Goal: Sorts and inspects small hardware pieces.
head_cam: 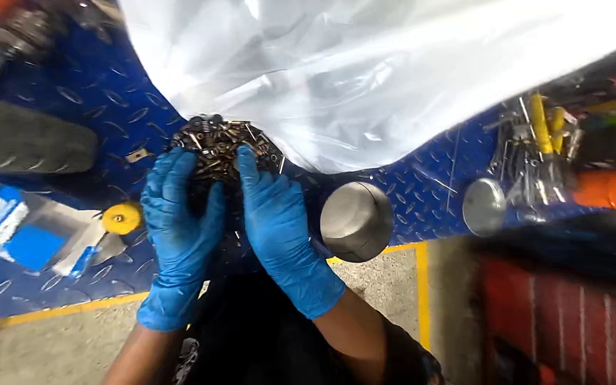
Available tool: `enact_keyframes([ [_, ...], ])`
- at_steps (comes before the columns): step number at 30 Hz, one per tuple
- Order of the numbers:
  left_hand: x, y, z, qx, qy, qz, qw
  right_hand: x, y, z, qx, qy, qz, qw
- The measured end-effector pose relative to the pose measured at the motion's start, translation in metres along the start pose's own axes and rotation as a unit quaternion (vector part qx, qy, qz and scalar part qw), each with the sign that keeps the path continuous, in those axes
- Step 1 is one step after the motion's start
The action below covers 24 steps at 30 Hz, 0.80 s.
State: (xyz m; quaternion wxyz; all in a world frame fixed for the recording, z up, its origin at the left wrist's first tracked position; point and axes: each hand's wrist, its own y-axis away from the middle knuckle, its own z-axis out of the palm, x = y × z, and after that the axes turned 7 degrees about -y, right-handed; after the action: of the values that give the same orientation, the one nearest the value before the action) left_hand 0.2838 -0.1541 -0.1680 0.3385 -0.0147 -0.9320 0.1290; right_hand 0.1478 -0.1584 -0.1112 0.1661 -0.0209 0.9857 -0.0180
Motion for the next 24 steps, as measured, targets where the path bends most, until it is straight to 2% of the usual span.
enact_keyframes([
  [5, -0.003, -0.001, -0.001, 0.028, 0.021, 0.024, 0.999, -0.002, 0.001, 0.006, 0.022, 0.017, 0.025, 0.999],
  [7, 0.0, 0.001, -0.007, 0.042, 0.032, 0.058, 0.997, 0.004, 0.012, 0.0, 0.035, -0.12, 0.043, 0.991],
  [8, 0.005, 0.002, -0.015, 0.045, 0.031, 0.079, 0.995, 0.007, 0.019, -0.009, 0.039, -0.235, 0.065, 0.969],
  [9, 0.013, 0.004, -0.024, 0.047, 0.045, 0.092, 0.994, 0.01, 0.026, -0.021, 0.037, -0.386, 0.093, 0.917],
  [10, 0.023, 0.007, -0.034, 0.038, 0.095, 0.093, 0.99, 0.011, 0.036, -0.035, 0.027, -0.546, 0.126, 0.828],
  [11, 0.035, 0.01, -0.045, 0.003, 0.174, 0.081, 0.981, 0.011, 0.048, -0.048, 0.008, -0.673, 0.164, 0.722],
  [12, 0.047, 0.013, -0.055, -0.043, 0.257, 0.061, 0.963, 0.01, 0.059, -0.055, -0.004, -0.757, 0.194, 0.624],
  [13, 0.058, 0.014, -0.062, -0.085, 0.32, 0.05, 0.942, 0.008, 0.068, -0.058, -0.005, -0.811, 0.205, 0.548],
  [14, 0.067, 0.015, -0.067, -0.112, 0.36, 0.051, 0.925, 0.008, 0.075, -0.058, -0.006, -0.848, 0.2, 0.492],
  [16, 0.08, 0.018, -0.072, -0.128, 0.388, 0.06, 0.911, 0.003, 0.087, -0.06, -0.001, -0.882, 0.181, 0.434],
  [18, 0.085, 0.022, -0.077, -0.12, 0.393, 0.067, 0.909, -0.001, 0.092, -0.063, -0.003, -0.898, 0.165, 0.408],
  [24, 0.089, 0.028, -0.094, -0.078, 0.38, 0.071, 0.919, -0.01, 0.094, -0.073, -0.039, -0.914, 0.13, 0.382],
])
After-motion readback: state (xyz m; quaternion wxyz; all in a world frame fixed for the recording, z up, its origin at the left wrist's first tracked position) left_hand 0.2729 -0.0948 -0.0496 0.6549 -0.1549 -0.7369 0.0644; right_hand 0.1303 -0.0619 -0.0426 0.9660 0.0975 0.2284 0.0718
